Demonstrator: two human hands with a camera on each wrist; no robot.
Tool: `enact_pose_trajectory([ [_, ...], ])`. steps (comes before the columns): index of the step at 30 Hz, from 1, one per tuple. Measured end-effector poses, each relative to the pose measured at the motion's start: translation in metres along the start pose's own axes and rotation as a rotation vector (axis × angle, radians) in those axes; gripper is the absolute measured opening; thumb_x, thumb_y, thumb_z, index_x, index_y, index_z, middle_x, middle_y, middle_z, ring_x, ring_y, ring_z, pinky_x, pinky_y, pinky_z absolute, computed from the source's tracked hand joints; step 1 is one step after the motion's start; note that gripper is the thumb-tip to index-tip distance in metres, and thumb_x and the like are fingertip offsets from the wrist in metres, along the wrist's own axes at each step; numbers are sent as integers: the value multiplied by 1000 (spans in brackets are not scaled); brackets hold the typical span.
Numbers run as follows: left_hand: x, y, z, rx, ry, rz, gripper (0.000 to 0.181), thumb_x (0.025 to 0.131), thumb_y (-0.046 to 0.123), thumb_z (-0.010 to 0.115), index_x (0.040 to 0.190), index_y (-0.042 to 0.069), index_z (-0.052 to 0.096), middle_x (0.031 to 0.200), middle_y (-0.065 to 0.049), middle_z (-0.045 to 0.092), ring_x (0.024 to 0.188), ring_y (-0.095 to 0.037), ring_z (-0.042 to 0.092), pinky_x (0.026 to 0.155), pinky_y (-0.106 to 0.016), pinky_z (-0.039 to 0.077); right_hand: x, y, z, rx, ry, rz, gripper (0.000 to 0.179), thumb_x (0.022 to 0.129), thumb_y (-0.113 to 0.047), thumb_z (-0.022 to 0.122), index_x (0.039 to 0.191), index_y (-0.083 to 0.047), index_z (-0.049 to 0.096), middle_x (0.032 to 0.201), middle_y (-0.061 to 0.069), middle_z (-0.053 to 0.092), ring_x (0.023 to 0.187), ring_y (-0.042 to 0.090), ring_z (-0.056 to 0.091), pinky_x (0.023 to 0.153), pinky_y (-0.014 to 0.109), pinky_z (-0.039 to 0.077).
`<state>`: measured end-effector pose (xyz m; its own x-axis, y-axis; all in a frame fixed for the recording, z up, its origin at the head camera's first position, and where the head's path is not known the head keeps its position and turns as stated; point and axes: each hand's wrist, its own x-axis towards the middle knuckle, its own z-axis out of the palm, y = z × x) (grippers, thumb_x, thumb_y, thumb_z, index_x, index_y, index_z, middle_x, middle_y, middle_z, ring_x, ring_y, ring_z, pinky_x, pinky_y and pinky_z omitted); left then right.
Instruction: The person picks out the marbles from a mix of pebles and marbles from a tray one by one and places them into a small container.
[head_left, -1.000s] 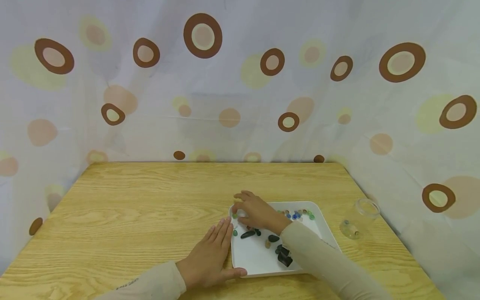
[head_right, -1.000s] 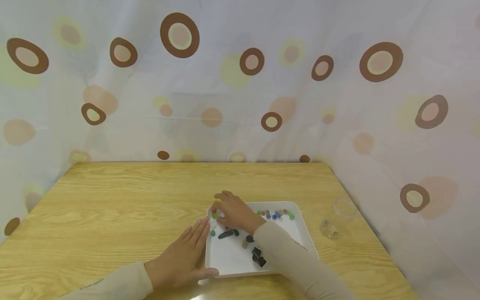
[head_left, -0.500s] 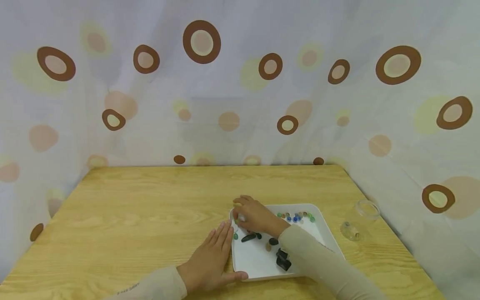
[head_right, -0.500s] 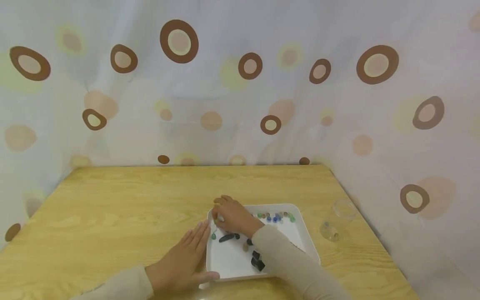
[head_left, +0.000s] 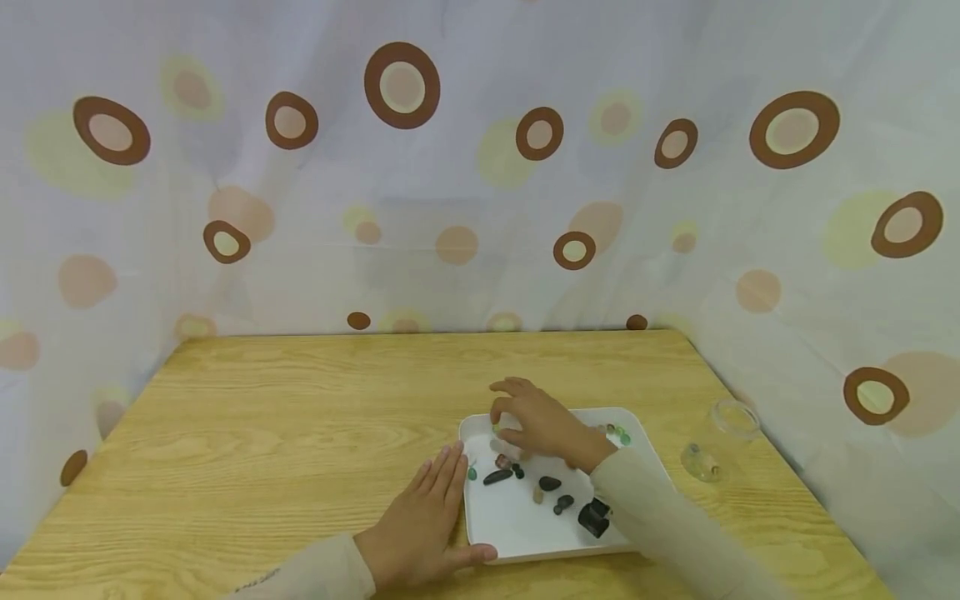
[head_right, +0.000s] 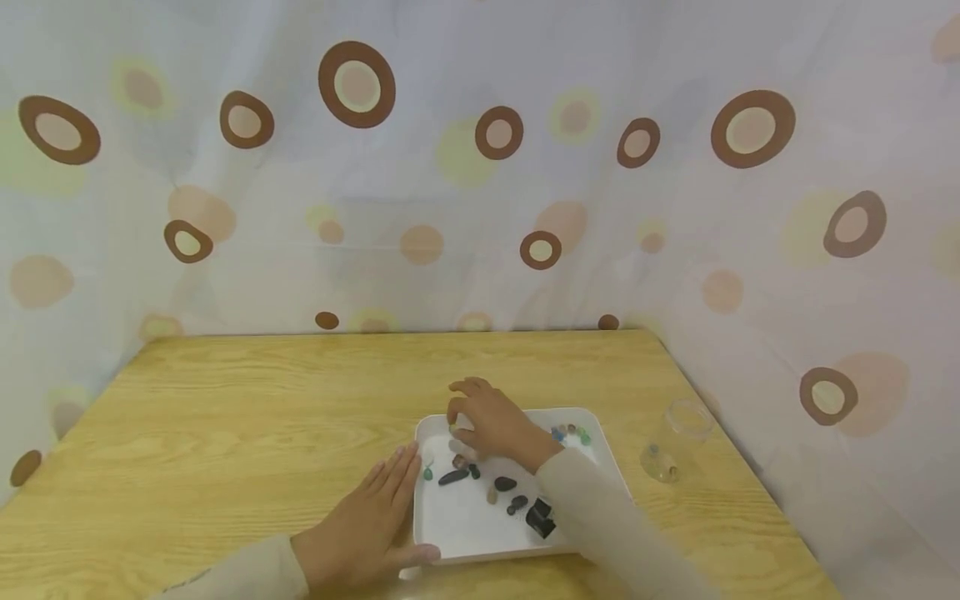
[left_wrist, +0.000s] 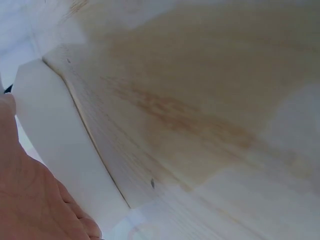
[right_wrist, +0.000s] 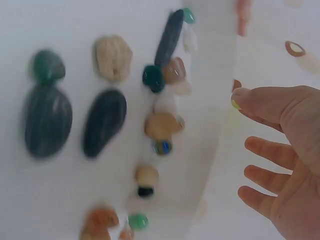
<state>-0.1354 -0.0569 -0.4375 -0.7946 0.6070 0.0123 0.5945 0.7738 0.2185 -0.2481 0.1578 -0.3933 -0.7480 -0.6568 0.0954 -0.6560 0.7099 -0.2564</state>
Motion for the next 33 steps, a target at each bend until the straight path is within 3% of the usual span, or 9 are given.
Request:
enact_pose_trajectory([
  [4,2,-1,3,23,15,5,106,86,78,30,149,-7,19,158,-23,8,146,-35,11,115,-50,21,-20,13,-18,-14,74,-3,10,85,-16,74,92,-15,67,140,17,47,135,41,35,104,56,37],
  [11,4,-3,4,17,-4,-7,107,86,79,31,150,-6,17,158,-22,7,146,-34,8,115,-49,19,-63,40,-50,-71,205,76,10,85,-14,74,92,-15,67,138,19,48,132,42,37,101,56,39],
  [20,0,-2,1,-7,-15,-13,108,85,79,29,150,-6,16,158,-22,6,146,-34,7,116,-49,18,-124,71,-85,-128,439,107,18,77,-5,78,90,-11,66,131,28,49,119,51,42,89,65,38],
  [30,-1,-1,2,-18,4,-11,110,84,81,27,151,-6,15,159,-21,7,147,-33,9,116,-48,20,-189,107,-107,-124,598,385,14,84,-3,71,94,2,64,133,36,43,113,63,37,85,73,30],
  [33,0,-2,3,-6,8,-3,110,84,81,26,150,-6,15,159,-22,7,147,-33,9,115,-48,20,-203,115,-106,-136,595,465,16,85,-5,69,96,4,63,133,38,42,112,64,36,85,74,30],
])
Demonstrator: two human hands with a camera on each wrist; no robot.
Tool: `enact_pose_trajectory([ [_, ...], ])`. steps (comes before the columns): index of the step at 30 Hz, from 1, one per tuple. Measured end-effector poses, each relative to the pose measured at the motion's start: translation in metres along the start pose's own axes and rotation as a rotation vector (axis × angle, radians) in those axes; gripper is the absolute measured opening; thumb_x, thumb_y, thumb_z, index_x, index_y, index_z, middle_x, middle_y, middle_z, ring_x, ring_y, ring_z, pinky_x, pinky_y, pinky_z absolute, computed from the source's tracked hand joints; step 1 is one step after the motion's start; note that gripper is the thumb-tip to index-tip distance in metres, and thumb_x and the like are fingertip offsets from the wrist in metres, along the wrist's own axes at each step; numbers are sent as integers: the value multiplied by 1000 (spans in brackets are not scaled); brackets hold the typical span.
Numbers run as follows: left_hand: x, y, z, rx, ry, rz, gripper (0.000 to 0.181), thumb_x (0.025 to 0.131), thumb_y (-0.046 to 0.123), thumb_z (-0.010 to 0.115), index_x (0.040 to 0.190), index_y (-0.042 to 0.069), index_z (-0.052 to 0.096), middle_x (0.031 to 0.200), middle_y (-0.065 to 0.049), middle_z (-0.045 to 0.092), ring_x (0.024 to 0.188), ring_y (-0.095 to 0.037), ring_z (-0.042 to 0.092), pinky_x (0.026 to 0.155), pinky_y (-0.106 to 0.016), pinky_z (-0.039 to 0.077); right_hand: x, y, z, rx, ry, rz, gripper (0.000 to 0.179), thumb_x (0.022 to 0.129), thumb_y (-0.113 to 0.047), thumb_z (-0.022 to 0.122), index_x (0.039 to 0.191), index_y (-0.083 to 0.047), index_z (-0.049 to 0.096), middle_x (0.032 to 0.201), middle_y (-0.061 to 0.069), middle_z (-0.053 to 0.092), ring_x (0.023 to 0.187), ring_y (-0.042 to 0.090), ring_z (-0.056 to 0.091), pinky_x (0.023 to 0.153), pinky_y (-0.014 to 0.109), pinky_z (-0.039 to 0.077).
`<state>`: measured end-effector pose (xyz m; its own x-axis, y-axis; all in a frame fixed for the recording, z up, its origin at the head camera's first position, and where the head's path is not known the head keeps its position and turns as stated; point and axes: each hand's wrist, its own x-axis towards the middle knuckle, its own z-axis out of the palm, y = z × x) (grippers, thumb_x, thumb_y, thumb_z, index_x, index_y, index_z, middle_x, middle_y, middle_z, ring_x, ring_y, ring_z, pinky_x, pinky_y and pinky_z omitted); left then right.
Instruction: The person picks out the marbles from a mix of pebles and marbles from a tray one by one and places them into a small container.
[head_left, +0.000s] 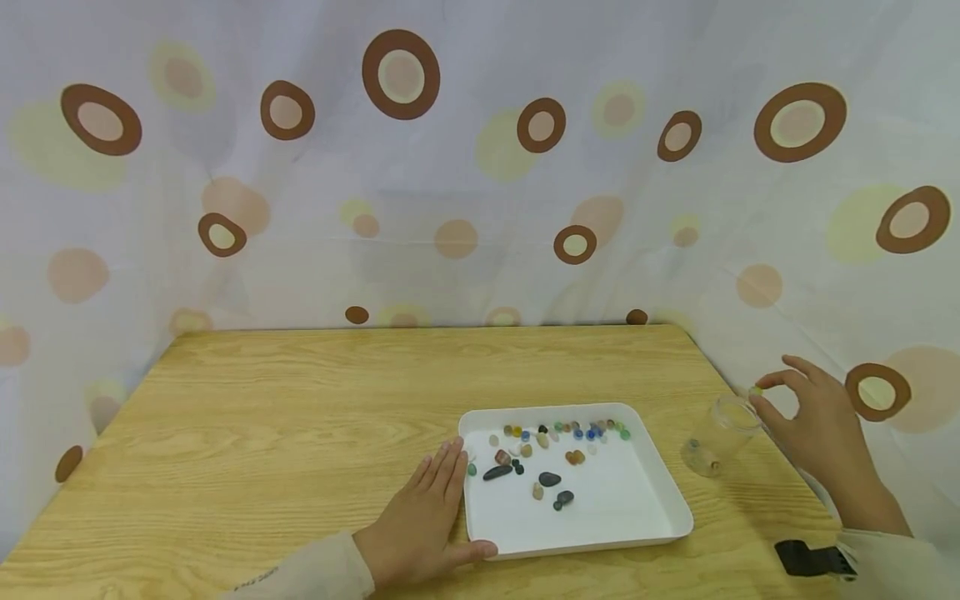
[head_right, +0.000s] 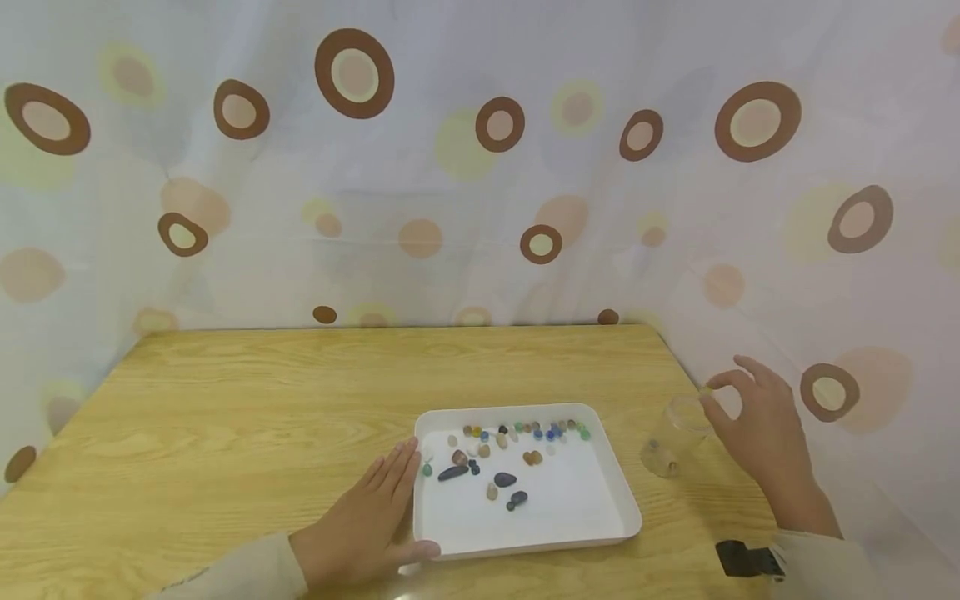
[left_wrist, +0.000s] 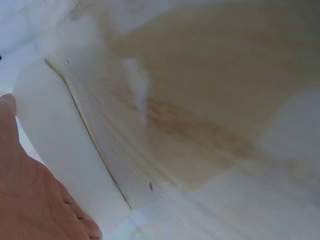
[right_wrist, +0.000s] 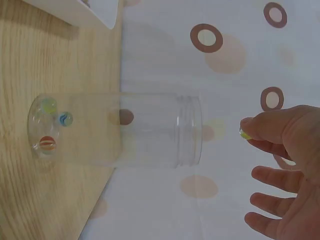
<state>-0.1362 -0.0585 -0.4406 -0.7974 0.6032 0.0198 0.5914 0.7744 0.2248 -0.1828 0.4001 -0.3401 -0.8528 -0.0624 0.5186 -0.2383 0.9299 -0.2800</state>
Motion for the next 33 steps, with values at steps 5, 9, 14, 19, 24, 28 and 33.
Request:
enact_pose_trajectory([
  [5,1,-1,0,8,-9,-4,109,84,81,26,151,-6,15,159,-22,7,147,-33,8,116,-48,20,-7,13,3,-31,-67,53,20,87,-9,69,98,6,63,131,41,41,112,64,37,83,75,33],
  [9,1,0,0,3,-11,-7,110,84,81,25,151,-6,15,159,-21,7,147,-33,8,116,-48,20,-11,18,6,-28,-88,53,22,89,-14,68,97,6,63,130,42,42,111,64,38,83,75,32],
  [14,1,-1,1,-12,-15,-5,110,84,81,25,151,-5,13,159,-21,4,147,-32,5,116,-48,18,-13,15,8,-20,-101,71,25,91,-16,66,99,7,63,131,42,41,111,65,37,83,76,31],
  [19,1,0,-2,-26,-14,-4,109,85,80,27,151,-6,13,159,-21,4,147,-32,6,116,-49,18,-12,14,10,-23,-98,73,24,91,-14,66,101,8,63,130,41,41,111,64,37,83,75,31],
  [24,1,-1,-1,-20,-10,-5,109,84,81,27,151,-6,14,159,-21,4,147,-32,6,116,-49,18,-11,15,11,-18,-94,60,23,91,-13,66,101,8,63,130,41,42,110,64,37,83,75,31],
  [28,1,-1,2,-10,-7,-6,110,84,82,26,151,-5,14,159,-21,5,147,-32,6,116,-49,18,-11,16,12,-7,-95,52,22,90,-12,66,100,7,64,129,41,43,110,64,38,83,74,31],
  [33,1,-1,3,-7,-19,-12,111,83,82,24,151,-4,13,159,-20,3,147,-31,4,116,-48,17,-10,17,14,-1,-90,37,19,90,-10,67,98,6,65,128,40,44,109,63,39,82,74,32],
])
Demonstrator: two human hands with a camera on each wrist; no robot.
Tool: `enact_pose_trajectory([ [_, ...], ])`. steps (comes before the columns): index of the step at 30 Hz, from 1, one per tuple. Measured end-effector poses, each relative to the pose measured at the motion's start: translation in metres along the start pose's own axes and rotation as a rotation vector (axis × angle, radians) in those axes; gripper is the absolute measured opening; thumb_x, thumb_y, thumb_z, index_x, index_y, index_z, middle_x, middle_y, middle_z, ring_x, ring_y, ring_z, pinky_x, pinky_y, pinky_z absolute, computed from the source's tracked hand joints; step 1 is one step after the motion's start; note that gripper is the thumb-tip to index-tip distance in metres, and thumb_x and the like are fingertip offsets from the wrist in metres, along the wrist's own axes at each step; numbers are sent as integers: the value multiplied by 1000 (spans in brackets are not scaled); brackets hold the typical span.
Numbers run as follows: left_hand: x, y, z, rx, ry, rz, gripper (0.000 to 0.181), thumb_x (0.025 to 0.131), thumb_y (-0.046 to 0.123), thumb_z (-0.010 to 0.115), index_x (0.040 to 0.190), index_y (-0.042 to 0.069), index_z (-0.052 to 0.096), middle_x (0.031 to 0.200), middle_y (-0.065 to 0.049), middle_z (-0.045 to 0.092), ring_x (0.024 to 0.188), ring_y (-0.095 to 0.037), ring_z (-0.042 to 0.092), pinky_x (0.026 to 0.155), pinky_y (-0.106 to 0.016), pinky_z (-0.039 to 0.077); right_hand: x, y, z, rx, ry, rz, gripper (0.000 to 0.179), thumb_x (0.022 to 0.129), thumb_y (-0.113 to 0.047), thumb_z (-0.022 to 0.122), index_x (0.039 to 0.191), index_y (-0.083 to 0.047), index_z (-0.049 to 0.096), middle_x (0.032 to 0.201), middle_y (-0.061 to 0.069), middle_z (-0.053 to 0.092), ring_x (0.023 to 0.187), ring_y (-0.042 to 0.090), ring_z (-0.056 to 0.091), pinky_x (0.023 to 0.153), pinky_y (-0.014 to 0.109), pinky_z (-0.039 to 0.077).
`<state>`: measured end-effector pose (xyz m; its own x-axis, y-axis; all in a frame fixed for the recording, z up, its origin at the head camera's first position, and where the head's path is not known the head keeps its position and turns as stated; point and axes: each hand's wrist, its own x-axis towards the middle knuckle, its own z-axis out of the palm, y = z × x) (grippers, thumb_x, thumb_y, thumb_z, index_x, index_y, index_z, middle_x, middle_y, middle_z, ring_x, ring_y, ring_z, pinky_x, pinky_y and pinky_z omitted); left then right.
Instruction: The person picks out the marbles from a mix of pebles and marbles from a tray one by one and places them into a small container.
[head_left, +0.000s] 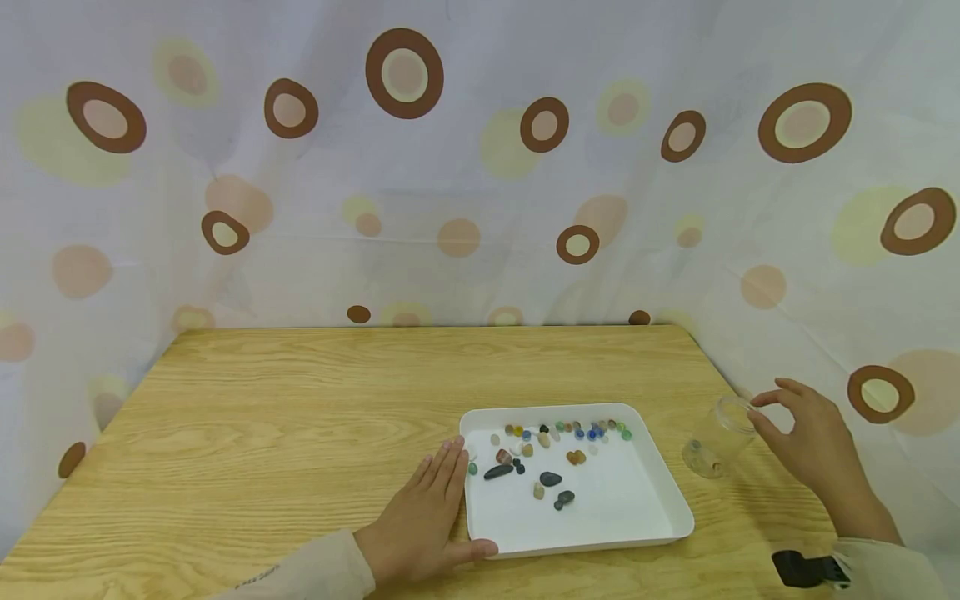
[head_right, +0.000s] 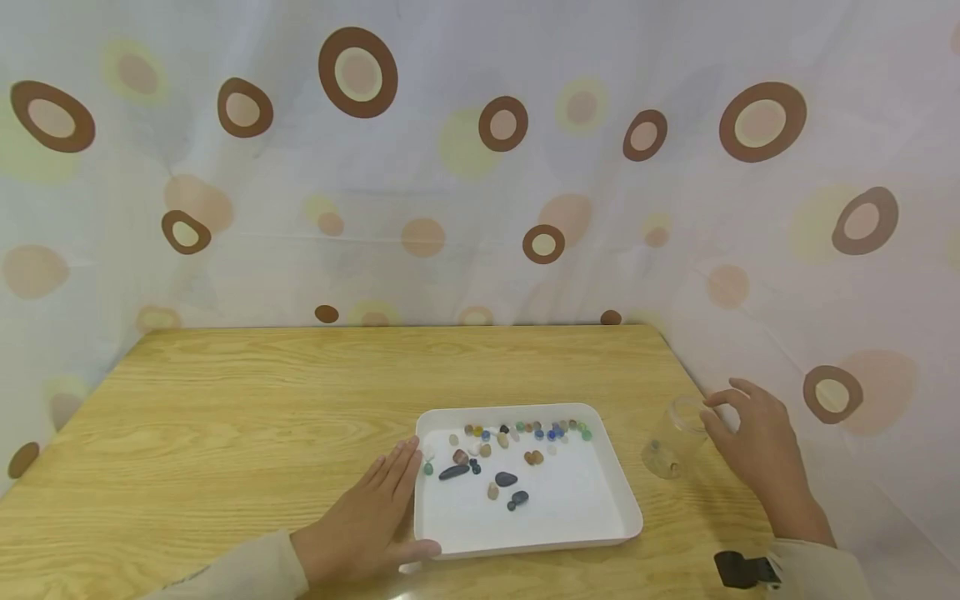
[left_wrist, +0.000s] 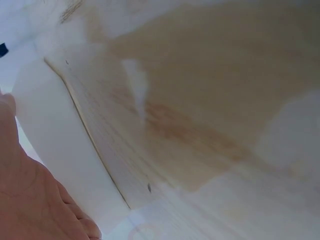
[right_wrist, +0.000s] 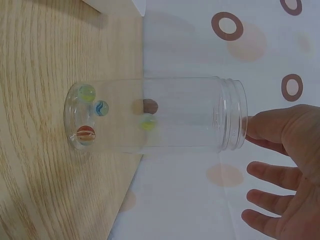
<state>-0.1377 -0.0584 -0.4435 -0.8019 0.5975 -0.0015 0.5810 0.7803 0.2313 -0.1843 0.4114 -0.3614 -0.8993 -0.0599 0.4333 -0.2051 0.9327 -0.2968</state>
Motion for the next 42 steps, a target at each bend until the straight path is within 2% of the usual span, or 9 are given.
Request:
enact_pose_trajectory([
  [7,1,0,-2,3,-8,-7,111,83,83,24,151,-4,13,159,-20,3,147,-31,4,116,-48,17,2,-1,1,-7,-5,-5,19,89,-10,67,99,6,65,127,40,45,109,63,40,81,73,34],
  [13,1,0,-2,0,3,-2,109,85,80,31,151,-5,15,159,-21,5,147,-32,7,116,-49,19,4,-3,0,-3,1,-17,19,89,-10,68,99,5,65,127,39,46,108,62,41,81,73,34],
  [20,0,1,-4,-5,-6,-9,109,85,80,31,151,-5,14,159,-20,5,147,-32,7,116,-48,18,12,-16,6,64,7,-26,18,90,-11,66,100,5,65,130,38,45,112,62,39,83,73,33],
  [24,0,2,-5,1,-8,-17,109,84,80,30,151,-5,15,159,-20,6,147,-32,8,116,-48,19,21,-34,14,103,-20,-58,18,90,-11,67,100,3,65,131,36,45,114,61,39,84,73,32],
  [30,-1,3,-3,2,-3,-21,109,84,81,30,151,-4,15,159,-20,6,147,-32,9,116,-48,19,40,-67,38,173,-85,-162,14,89,-12,69,99,-2,66,134,31,47,119,56,41,89,69,35],
  [36,-1,2,-1,11,15,-6,109,84,80,29,151,-5,15,159,-21,7,147,-33,10,116,-48,20,53,-103,74,209,-191,-273,15,89,-13,69,102,-7,69,137,25,47,126,48,40,97,65,34],
  [42,0,0,-1,17,26,4,109,84,81,27,151,-5,16,159,-21,7,147,-33,10,115,-49,20,58,-144,104,180,-319,-380,21,88,-16,70,108,-9,71,140,21,47,132,44,36,104,62,31],
])
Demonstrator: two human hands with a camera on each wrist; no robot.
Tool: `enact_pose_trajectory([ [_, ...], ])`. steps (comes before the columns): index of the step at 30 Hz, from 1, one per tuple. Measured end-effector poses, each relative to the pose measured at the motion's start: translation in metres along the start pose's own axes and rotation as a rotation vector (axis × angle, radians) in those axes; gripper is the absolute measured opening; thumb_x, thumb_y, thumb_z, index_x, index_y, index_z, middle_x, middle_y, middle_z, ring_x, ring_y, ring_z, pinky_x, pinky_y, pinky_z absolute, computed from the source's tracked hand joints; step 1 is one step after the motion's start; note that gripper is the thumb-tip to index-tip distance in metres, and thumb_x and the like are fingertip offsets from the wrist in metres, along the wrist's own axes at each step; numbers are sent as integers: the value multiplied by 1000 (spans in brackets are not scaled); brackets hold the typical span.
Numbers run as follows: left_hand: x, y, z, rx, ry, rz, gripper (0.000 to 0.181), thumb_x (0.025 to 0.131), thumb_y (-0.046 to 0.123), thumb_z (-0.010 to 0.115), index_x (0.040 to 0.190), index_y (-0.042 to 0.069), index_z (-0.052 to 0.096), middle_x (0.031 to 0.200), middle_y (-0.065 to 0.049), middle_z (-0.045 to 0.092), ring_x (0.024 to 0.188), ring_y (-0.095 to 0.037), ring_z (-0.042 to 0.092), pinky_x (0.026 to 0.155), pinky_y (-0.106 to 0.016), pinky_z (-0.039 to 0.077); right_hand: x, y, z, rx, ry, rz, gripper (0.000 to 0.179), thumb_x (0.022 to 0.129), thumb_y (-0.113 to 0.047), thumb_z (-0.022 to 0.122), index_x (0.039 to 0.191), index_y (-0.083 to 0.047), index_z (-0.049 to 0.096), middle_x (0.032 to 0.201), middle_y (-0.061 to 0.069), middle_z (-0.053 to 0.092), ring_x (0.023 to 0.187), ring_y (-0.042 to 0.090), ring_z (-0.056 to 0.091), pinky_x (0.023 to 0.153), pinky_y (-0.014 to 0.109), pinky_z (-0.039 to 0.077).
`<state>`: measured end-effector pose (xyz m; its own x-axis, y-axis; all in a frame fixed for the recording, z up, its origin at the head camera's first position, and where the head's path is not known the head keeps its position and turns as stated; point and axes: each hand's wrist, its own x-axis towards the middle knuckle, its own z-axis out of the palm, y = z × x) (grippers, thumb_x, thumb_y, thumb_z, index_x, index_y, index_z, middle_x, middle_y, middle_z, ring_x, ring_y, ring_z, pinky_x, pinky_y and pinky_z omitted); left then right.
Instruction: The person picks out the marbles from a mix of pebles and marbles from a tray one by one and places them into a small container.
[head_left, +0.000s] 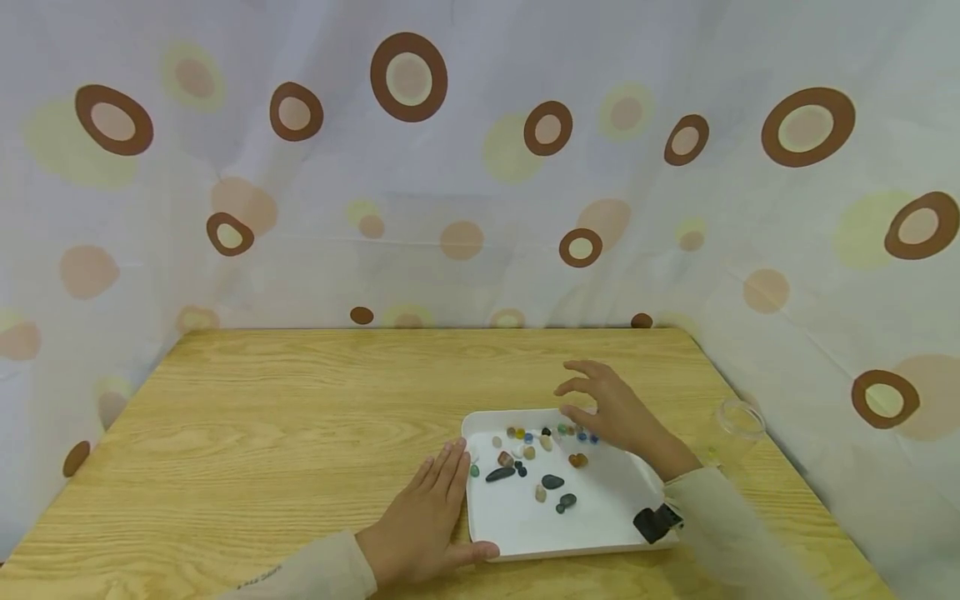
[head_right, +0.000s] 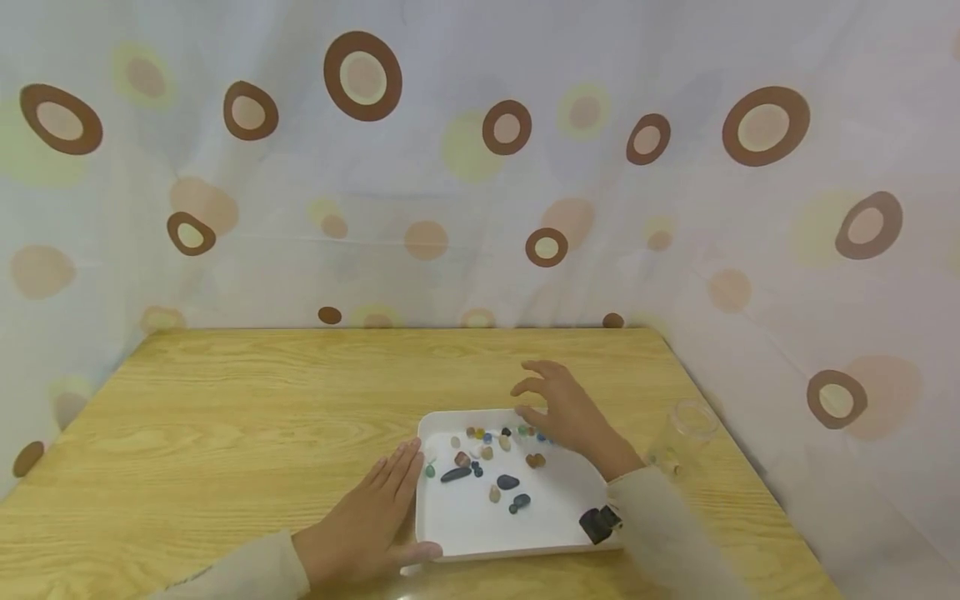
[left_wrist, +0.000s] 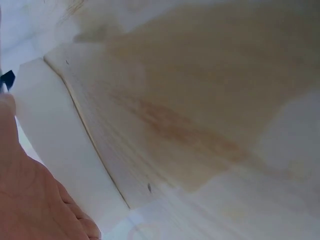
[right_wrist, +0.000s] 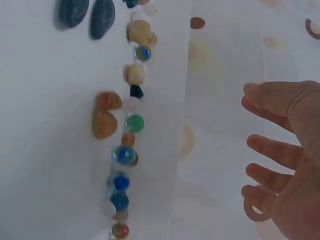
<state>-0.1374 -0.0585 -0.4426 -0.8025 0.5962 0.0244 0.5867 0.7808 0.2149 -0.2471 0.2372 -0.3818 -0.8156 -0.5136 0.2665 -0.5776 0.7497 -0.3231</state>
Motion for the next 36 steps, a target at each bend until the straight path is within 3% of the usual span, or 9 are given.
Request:
enact_pose_trajectory([
  [4,0,1,-1,-5,-5,-4,109,84,81,28,151,-5,17,159,-21,7,146,-33,10,115,-49,21,11,-15,17,-10,-77,-42,22,87,-18,72,108,-9,72,141,19,48,134,43,34,106,59,31],
  [15,-1,0,-2,8,6,13,109,84,81,26,150,-6,17,158,-22,8,146,-34,11,114,-50,22,28,-31,49,-109,-239,-16,22,86,-25,73,106,-16,74,141,14,49,136,41,34,103,59,36],
  [25,-1,0,0,-3,4,9,109,84,81,27,150,-5,17,159,-22,8,146,-34,11,115,-49,21,31,-34,61,-205,-213,-84,10,82,-19,77,91,-16,75,133,15,56,130,42,42,99,58,41],
  [36,-1,0,1,-5,14,9,110,84,82,25,151,-5,16,159,-22,8,147,-33,10,115,-48,21,33,-36,66,-242,-203,-91,6,83,-21,76,86,-19,73,133,13,56,130,40,42,99,58,41],
])
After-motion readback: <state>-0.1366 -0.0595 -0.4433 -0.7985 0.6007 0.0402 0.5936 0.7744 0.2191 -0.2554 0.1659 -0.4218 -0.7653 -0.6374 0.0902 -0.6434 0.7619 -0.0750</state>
